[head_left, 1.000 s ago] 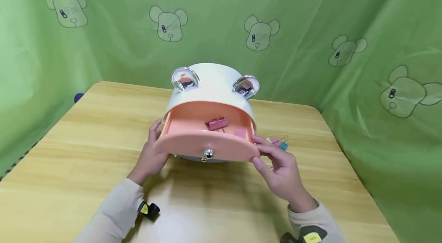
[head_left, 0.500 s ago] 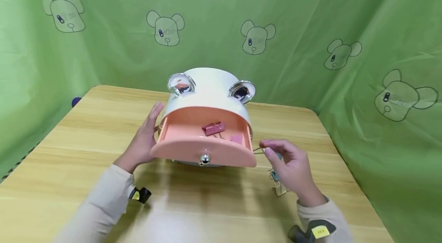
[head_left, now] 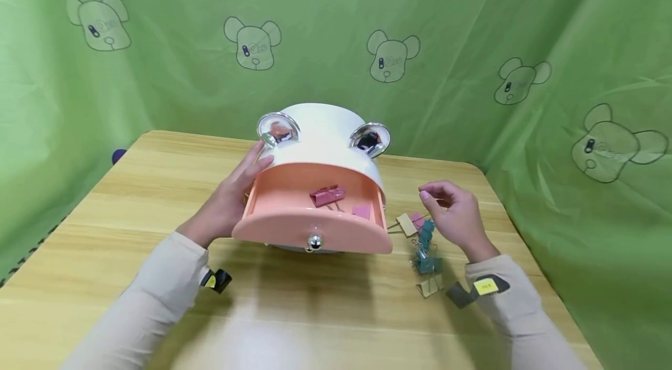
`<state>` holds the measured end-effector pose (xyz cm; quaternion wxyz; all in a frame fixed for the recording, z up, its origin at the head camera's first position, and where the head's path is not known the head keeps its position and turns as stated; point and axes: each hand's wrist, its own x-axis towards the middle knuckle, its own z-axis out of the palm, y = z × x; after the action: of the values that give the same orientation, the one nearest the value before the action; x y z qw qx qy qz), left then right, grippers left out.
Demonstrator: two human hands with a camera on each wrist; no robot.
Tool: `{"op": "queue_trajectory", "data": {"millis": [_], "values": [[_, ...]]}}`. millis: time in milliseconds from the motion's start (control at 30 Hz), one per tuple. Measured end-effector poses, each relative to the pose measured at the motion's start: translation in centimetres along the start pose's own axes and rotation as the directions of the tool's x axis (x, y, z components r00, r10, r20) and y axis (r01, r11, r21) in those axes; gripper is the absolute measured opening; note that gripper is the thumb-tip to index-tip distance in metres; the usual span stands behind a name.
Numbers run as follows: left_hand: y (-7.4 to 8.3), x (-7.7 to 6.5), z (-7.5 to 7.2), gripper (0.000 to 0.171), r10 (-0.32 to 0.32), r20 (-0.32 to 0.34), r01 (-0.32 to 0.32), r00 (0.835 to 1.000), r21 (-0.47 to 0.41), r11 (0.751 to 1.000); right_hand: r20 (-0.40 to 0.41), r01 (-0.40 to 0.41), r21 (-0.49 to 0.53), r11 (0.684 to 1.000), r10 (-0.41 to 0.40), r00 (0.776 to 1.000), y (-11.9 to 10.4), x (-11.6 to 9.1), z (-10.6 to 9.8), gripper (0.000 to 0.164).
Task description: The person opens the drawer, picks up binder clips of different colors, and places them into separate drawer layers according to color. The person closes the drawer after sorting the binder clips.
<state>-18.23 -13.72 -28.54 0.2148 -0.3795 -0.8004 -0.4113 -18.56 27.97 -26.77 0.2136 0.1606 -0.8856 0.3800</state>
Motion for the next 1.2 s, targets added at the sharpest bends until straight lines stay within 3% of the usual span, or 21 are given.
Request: {"op": "queue_trajectory", "data": {"millis": [233,333,567,700,833,1067,1200], "values": [[-0.3,1.5,0.1,0.078,0.111,0.028,-0.111,0.993,0.003,0.994,0.084,-0.042,-0.109,0.993,0.052,0.995,2.8,1.3,0.1,0.018],[-0.4,1.8,0.1,0.082,0.125,0.02,-0.125,0.992,0.026,0.992,0.124,-0.076,-0.121,0.99,0.091,0.988,3.7,1.7,0.3,0.017],[-0.2,1.5,0.3,0.092,0.068,0.008,-0.068,0.998,0.031,0.997,0.231,-0.133,-0.194,0.972,0.177,0.957,5.7,2.0,0.7,0.019],[-0.1,1.2,0.3,0.091,0.022,-0.014,-0.022,1.0,0.015,1.0,0.304,-0.122,-0.229,0.966,0.19,0.933,6.6,2.3,0.9,0.024],[-0.1,1.1,0.1,0.088,0.015,-0.04,-0.016,0.999,-0.005,1.0,0.374,-0.11,-0.267,0.957,0.208,0.904,7.1,2.6,1.2,0.029],[-0.5,1.2,0.4,0.089,0.014,-0.047,-0.016,0.999,-0.037,0.999,0.415,-0.155,-0.336,0.929,0.294,0.861,7.9,2.6,1.2,0.037],[-0.5,1.5,0.9,0.086,0.013,-0.042,-0.016,0.999,-0.059,0.998,0.424,-0.214,-0.374,0.902,0.372,0.826,8.8,2.4,0.8,0.045]]}}
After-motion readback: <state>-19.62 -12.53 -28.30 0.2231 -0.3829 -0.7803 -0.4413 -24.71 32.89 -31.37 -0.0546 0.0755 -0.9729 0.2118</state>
